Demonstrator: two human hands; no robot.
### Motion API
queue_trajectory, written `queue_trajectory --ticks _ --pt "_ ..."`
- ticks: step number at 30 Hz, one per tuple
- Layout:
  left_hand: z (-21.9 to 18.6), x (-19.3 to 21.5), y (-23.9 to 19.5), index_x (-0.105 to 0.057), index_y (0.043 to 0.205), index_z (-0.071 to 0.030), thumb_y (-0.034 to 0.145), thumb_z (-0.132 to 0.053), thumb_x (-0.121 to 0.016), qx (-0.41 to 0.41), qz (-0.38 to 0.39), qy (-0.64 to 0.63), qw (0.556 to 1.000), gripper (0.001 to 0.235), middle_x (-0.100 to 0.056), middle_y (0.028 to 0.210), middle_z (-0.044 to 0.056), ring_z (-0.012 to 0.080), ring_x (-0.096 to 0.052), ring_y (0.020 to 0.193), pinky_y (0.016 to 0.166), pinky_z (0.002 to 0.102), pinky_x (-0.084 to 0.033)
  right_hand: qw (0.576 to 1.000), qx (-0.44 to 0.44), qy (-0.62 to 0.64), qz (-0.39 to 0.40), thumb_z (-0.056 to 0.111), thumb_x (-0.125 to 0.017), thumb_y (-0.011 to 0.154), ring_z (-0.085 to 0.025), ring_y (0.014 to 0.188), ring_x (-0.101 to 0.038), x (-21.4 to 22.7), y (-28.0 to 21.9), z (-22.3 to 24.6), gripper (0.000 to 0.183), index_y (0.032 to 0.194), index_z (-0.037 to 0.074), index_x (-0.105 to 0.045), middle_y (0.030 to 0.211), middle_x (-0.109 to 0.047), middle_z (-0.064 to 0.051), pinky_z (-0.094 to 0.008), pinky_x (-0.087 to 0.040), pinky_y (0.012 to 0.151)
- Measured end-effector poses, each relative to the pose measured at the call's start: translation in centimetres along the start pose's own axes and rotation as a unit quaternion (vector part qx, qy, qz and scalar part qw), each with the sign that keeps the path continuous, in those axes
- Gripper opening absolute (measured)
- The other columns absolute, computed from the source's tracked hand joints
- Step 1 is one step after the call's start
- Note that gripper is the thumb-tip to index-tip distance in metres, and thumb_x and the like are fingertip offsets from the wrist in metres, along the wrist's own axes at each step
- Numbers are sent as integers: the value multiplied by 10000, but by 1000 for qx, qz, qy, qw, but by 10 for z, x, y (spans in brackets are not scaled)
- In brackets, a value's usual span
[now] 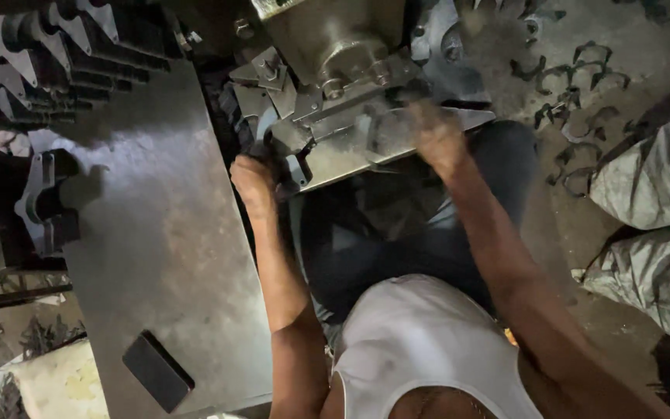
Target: Feeding metal pieces into a press machine and operating it to stamp them into shape.
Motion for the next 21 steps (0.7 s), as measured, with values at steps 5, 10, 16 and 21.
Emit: queue_trajectory --ticks 5,10,16,21 --pt "3 -39 11 -659 793 -16 949 -276 -655 22 -57 -35 998 303 -698 820 259 470 -701 735 662 540 -562 836 -289 467 7 271 -435 1105 -181 993 -480 19 -23 -47 393 1402 15 -455 1195 -504 -78 -294 -378 858" --pt "-45 64 -9 -657 989 53 905 -210 -732 -34 -104 -128 986 286 -708 865 265 431 -705 733 665 470 -570 709 -339 612 91 399 -528 1122 -279 996 -641 60 -21 -40 463 1250 -33 -635 1125 -673 -148 -417 -490 883" --pt "-92 123 -64 -647 1076 31 846 -71 -773 7 18 -408 913 281 -696 774 136 216 -642 631 591 330 -500 531 -336 718 299 529 -509 1033 -188 648 -697 149 18 61 561 1131 11 -698 827 -752 -113 -329 -557 554" --pt "-75 91 -77 -641 1033 33 934 -29 -755 61 18 -557 828 164 -632 819 15 70 -535 700 603 261 -435 459 -303 768 326 541 -529 1016 -176 647 -716 158 23 103 551 1111 23 -694 817 -759 -101 -313 -579 550"
Point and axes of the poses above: each hand's wrist, its own y-axis towards the middle knuckle, its own x-axis out of the back of the hand, z = x × y, the point moved 1 cm from there along y, towards the middle knuckle
